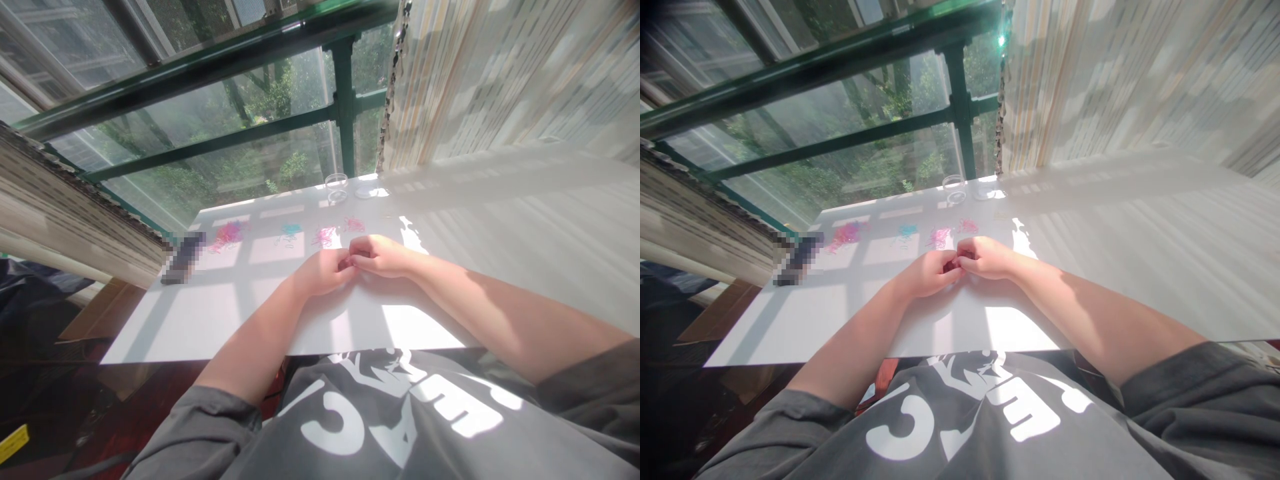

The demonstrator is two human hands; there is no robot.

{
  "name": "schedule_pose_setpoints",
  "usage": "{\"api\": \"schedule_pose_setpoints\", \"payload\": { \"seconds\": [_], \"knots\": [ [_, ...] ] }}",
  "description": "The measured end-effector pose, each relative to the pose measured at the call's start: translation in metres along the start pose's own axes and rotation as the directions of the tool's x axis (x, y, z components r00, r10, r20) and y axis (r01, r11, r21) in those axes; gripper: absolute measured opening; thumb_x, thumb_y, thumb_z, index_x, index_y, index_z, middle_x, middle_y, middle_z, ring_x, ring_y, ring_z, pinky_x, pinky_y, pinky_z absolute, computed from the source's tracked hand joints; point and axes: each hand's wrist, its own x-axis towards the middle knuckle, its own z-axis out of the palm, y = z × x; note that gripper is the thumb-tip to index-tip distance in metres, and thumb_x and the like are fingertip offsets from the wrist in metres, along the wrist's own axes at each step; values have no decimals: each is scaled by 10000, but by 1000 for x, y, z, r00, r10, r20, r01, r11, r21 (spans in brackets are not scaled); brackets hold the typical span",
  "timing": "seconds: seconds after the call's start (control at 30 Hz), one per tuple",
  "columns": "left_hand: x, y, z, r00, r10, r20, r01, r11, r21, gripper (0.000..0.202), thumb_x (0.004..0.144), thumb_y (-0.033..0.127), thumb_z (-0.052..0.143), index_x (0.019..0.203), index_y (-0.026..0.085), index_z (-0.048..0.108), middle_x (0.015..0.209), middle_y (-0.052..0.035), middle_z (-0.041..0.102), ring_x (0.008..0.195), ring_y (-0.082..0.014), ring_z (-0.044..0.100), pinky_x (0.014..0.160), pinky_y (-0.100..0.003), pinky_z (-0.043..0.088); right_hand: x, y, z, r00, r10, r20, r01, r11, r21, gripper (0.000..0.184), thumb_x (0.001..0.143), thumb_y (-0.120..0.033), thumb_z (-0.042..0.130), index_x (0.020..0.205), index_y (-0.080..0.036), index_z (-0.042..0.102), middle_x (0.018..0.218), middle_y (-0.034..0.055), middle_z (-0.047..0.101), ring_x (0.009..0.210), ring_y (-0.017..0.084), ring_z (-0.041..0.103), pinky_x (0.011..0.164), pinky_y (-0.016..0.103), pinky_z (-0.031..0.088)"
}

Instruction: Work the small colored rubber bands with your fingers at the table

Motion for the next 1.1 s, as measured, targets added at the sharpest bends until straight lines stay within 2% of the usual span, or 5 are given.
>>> {"api": "schedule_pose_setpoints", "payload": {
  "seconds": [1.1],
  "knots": [
    [-1, 1, 0, 1000, -10, 1, 10, 1000, 8, 231, 822, 378, 456, 714, 178, 500, 647, 18, 551, 594, -110, 471, 545, -229, 342, 1, -1, -1, 1000, -13, 8, 13, 1000, 5, 101, 741, -266, 472, 685, -186, 496, 634, -19, 510, 591, 116, 425, 553, 245, 278]
  ]
}}
